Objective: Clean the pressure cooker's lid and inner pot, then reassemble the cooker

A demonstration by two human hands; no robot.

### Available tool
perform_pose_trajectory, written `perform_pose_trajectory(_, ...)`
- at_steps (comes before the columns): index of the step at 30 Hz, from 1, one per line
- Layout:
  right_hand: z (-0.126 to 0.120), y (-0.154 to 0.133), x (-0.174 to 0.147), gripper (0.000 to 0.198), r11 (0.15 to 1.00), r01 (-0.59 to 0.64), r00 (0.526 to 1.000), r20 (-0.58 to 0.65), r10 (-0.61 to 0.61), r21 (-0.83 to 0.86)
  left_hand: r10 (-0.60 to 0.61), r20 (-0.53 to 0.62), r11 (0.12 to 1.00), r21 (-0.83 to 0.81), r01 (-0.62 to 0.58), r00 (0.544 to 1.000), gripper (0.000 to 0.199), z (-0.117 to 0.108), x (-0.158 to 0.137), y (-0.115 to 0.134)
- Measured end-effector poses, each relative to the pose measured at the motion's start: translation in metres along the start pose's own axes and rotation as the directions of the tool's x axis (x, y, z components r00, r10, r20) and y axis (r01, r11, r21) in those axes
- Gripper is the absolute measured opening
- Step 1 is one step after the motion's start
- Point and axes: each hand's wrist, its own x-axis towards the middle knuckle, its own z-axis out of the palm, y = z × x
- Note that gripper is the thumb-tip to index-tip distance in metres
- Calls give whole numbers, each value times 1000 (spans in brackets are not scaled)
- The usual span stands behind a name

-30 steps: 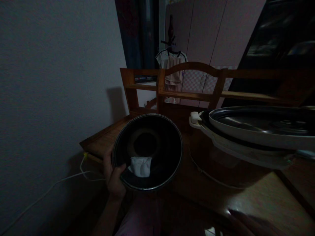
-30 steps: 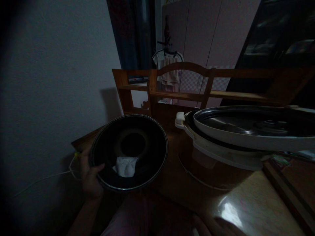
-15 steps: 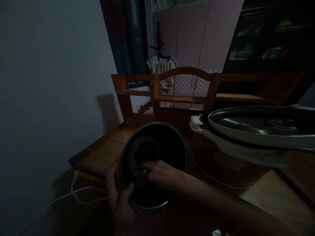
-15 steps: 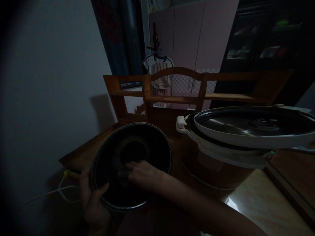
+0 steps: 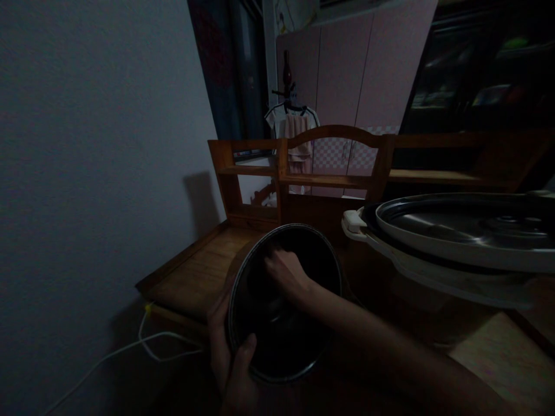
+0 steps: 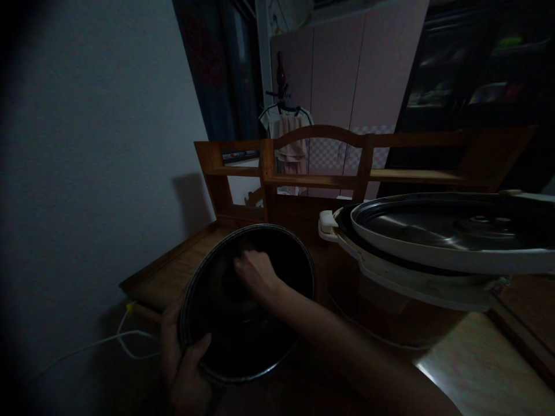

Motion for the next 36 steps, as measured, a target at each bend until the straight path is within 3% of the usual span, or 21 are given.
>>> perform_pose_trajectory(6,19,-6,-7,28,998,55,995,-82,-54,10,-10,-56,1000,15,11,998,56,-4,4,-5)
perform_pose_trajectory(11,29,-4,-19,40,945,305,950,24,-310,114,-49,-101,999,-27,46,994,59,-6,9,-7)
perform_pose_trajectory(13,28,-3,-18,41,931,343,936,35,-350,127,-66,-113,997,-51,60,991,59,-7,8,-9)
perform_pose_trajectory(15,26,-2,-14,45,944,303,951,28,-309,131,-74,-104,996,-64,67,992,59,-9,5,-9)
perform_pose_trajectory(20,23,5,3,44,988,49,998,-35,-45,145,42,-55,999,-13,-43,998,55,-4,-4,-1)
perform_pose_trajectory(23,28,7,3,45,981,17,999,-50,-8,192,93,-9,996,18,-92,996,54,1,-8,4)
perform_pose_trajectory(28,37,1,-7,46,934,142,990,-35,-138,328,86,-42,996,-5,-86,995,54,2,-8,3)
perform_pose_trajectory(33,45,-17,-17,44,837,333,936,-42,-351,435,120,-57,992,-30,-122,991,54,-4,1,-7)
perform_pose_trajectory(36,52,-23,-23,35,819,372,913,-10,-409,437,56,-67,994,-88,-62,996,55,-9,6,-10)
